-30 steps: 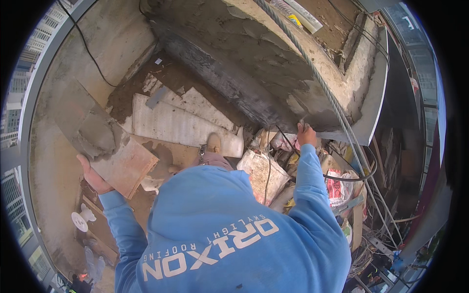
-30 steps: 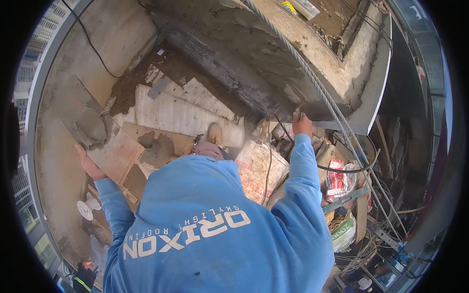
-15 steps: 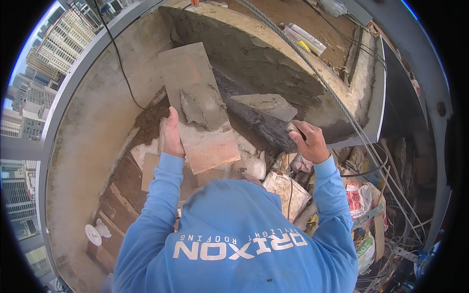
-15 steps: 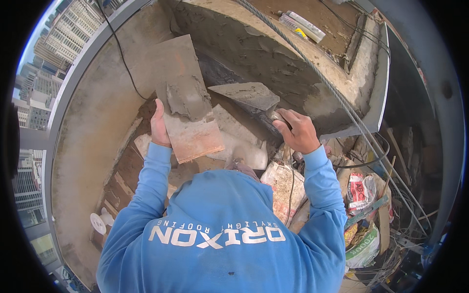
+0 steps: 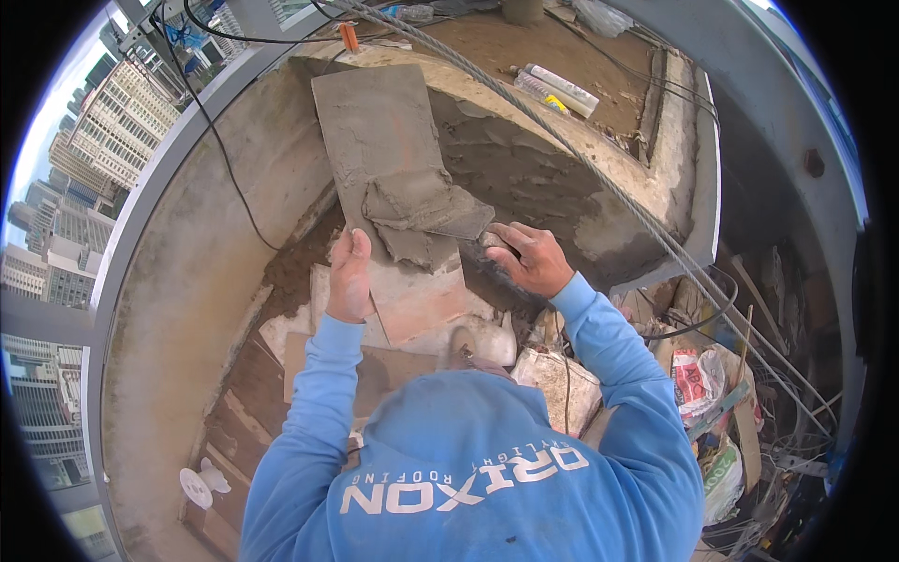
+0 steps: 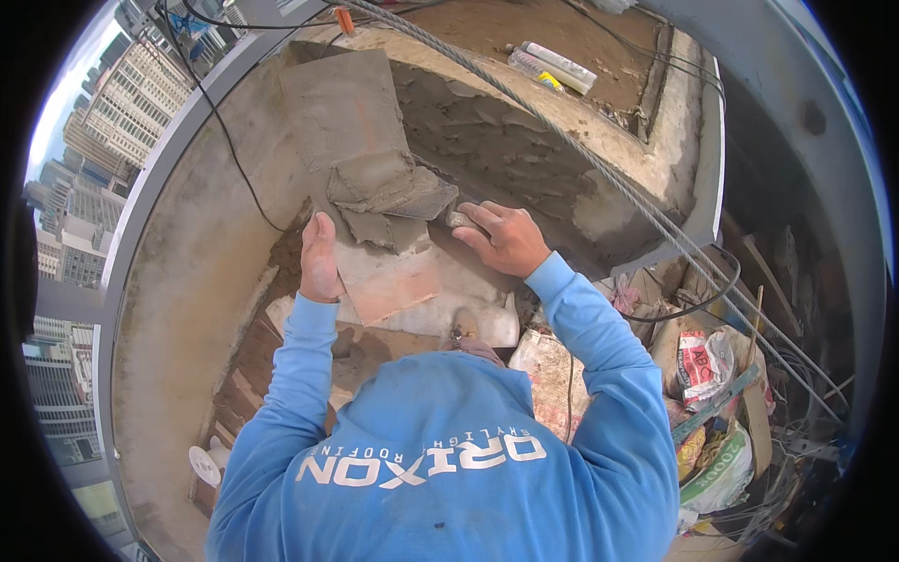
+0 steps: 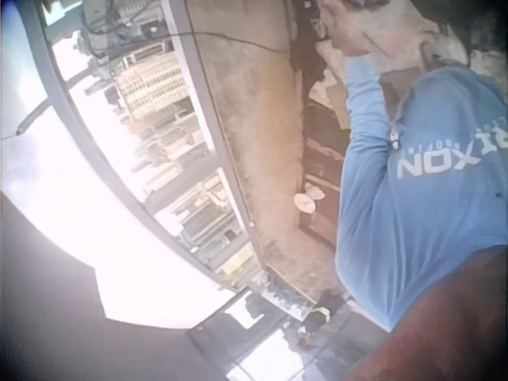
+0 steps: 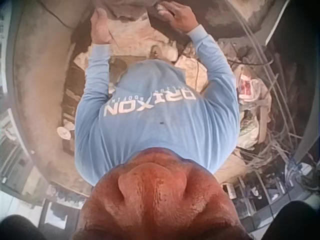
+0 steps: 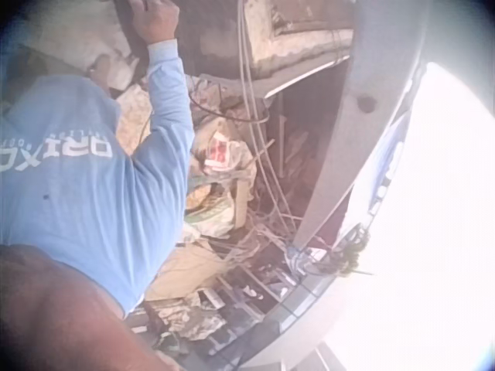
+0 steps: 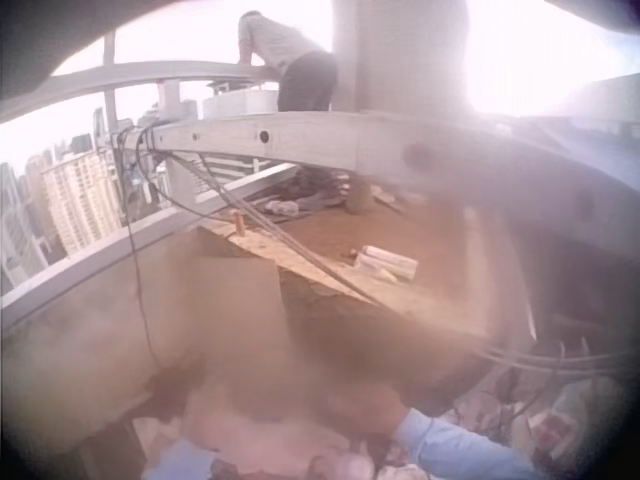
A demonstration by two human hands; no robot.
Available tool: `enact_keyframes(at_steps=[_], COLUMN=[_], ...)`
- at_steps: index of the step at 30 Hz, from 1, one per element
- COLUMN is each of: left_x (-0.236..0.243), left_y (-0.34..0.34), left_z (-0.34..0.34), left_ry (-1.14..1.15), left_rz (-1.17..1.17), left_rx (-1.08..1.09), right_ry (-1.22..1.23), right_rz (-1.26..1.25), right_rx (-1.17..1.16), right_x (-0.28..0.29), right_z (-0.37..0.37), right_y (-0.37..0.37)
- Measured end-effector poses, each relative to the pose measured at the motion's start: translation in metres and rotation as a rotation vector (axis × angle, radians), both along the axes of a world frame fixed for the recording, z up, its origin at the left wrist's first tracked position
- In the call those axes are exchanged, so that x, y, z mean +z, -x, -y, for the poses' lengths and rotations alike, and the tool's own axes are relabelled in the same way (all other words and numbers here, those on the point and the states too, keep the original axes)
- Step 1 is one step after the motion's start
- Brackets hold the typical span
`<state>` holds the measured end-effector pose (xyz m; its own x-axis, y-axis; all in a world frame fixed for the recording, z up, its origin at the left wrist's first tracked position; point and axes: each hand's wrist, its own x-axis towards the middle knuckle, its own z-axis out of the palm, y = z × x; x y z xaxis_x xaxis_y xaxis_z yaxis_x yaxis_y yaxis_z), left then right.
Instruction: The person scoops wet cement from a pile onto a hawk and uses a trowel to apply it to a vertical concrete surface. They repeatedly smooth the cement on the wall and reload the hawk from the pile.
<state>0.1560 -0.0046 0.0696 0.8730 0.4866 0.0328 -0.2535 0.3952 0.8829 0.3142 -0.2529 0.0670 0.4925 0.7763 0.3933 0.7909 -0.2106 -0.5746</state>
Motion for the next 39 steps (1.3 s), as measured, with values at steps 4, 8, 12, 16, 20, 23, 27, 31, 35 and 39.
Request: enact_keyframes(at_steps=[4, 8, 12, 16, 20, 23, 27, 31, 35, 39], left_x=[-0.007, -0.008, -0.043, -0.044, -0.059, -0.069, -0.051, -0.048, -0.042, -0.033], left_y=[0.003, -0.002, 0.001, -0.011, -0.006, 0.020, 0.055, 0.089, 0.105, 0.105], left_z=[-0.012, 0.001, 0.012, 0.047, 0.032, 0.001, -0.027, -0.065, -0.074, -0.070], left_ry=[-0.025, -0.034, -0.029, 0.442, 0.489, 0.501, 0.323, 0.148, 0.185, -0.048], left_rz=[0.029, 0.049, -0.029, -0.018, -0.061, -0.077, -0.181, -0.342, -0.300, -0.444], left_rx=[0.005, -0.044, -0.086, -0.078, 0.002, 0.086, 0.328, 0.604, 0.658, 0.835], right_ry=[-0.015, -0.148, -0.173, -0.229, -0.156, 0.011, 0.273, 0.415, 0.645, 0.826], right_rz=[-0.001, -0.062, 0.062, 0.295, 0.282, 0.246, 0.190, 0.151, -0.007, -0.174], right_rx=[-0.019, 0.022, -0.151, -0.393, -0.542, -0.622, -0.707, -0.773, -0.859, -0.889], right_x=[-0.010, -0.028, -0.023, -0.053, -0.106, -0.152, -0.216, -0.262, -0.276, -0.280], right_z=[-0.013, -0.019, -0.017, -0.004, 0.040, 0.095, 0.164, 0.219, 0.252, 0.268], right_y=[0.001, -0.009, -0.030, -0.063, -0.067, -0.057, -0.037, -0.029, -0.034, -0.056])
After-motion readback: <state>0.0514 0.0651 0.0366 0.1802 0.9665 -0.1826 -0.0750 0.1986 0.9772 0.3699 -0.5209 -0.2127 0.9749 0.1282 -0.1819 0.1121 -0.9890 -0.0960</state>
